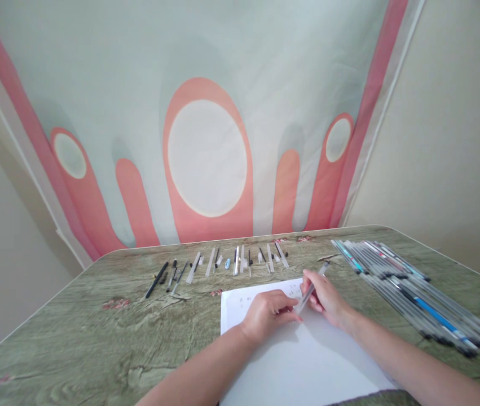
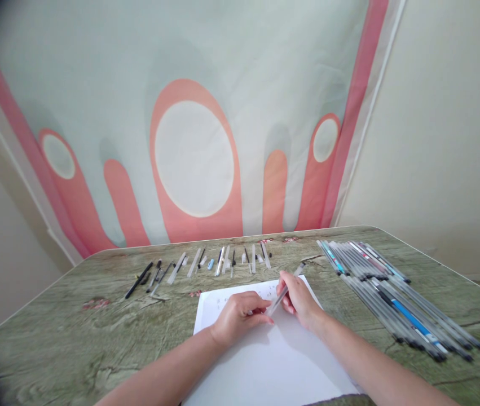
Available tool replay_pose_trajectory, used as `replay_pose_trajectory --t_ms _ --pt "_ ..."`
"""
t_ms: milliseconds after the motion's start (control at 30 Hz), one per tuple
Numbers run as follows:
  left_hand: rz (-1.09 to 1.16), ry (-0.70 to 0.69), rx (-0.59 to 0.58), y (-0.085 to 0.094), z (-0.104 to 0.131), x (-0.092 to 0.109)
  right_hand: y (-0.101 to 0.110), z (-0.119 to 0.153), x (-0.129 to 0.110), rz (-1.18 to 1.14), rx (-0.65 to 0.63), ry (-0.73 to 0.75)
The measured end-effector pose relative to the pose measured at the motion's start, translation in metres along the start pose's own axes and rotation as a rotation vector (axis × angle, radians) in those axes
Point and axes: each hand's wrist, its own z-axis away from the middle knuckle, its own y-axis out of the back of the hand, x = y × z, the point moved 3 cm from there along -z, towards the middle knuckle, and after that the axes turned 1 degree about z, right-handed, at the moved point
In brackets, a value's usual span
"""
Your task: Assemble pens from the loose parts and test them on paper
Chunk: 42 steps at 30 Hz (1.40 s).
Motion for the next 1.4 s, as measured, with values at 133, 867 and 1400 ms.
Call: replay_pose_trajectory --t_ms 133,867,1400 --pt "-0.058 -0.037 -0.023 -0.0003 0.0013 0.0029 -0.0017 0.0023 -0.0009 -0.018 -0.004 0.0" --pt "-0.086 -0.029 -0.05 -0.0024 0.0015 0.0022 -0.0051 0.0077 0.0004 -0.081 0.038 0.026" --pt "-0.033 -0.021 -0.061 -0.0002 -0.0008 0.008 -0.0066 0.0065 0.0027 -0.11 0.056 -0.026"
